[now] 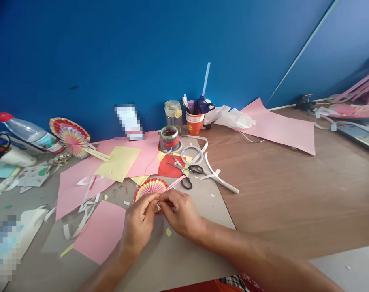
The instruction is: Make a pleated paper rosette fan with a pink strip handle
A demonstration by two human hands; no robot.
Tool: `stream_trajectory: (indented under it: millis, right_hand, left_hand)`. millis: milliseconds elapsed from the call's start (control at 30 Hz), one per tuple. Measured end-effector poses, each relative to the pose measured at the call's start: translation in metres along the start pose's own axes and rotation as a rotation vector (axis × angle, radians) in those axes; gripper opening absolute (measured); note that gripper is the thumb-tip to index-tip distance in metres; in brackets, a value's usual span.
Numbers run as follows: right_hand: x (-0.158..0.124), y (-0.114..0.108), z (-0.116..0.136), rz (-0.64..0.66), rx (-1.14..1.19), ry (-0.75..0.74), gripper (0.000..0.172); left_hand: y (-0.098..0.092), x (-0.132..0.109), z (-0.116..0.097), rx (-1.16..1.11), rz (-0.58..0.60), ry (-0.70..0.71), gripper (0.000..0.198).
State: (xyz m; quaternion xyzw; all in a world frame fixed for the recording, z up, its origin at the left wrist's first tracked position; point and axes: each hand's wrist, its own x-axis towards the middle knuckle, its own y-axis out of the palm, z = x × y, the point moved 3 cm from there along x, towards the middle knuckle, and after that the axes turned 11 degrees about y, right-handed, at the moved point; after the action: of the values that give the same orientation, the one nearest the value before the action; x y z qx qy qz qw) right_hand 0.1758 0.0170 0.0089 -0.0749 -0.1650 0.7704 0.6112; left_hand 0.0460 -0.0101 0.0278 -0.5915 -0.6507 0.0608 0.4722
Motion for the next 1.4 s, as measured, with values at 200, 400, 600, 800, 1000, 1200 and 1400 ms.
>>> stream_trajectory:
  millis: [200, 400, 600, 800, 1000, 1200, 1400]
  right_hand:
    - [0.001, 0.001, -0.003, -0.032, -0.018, 0.007, 0.010]
    - [0.003, 0.001, -0.005, 0.024, 0.055, 0.115, 0.013]
    - [0.006, 0.002, -0.009, 0.105, 0.222, 0.240, 0.011]
    - [0.010, 0.002, -0.005, 0.190, 0.413, 0.355, 0.009]
    - [0.010, 0.002, -0.007, 0.176, 0.430, 0.362, 0.009]
    - [0.009, 0.002, -0.007, 0.180, 0.422, 0.359, 0.009]
    - [0.011, -0.001, -0.001, 0.242, 0.496, 0.415, 0.014]
  left_hand:
    - [0.000, 0.002, -0.005, -0.013, 0.010, -0.012, 0.023]
    - [0.001, 0.002, -0.003, -0.015, 0.009, -0.016, 0.024]
    - [0.000, 0.002, -0.001, -0.046, 0.014, -0.034, 0.024]
    - [-0.002, 0.004, 0.003, -0.099, 0.051, -0.168, 0.021]
    - [-0.002, 0.003, 0.000, -0.140, 0.029, -0.149, 0.017]
    - [-0.003, 0.005, -0.002, -0.095, 0.024, -0.131, 0.015]
    - [-0.002, 0.002, 0.003, -0.216, 0.066, -0.260, 0.016]
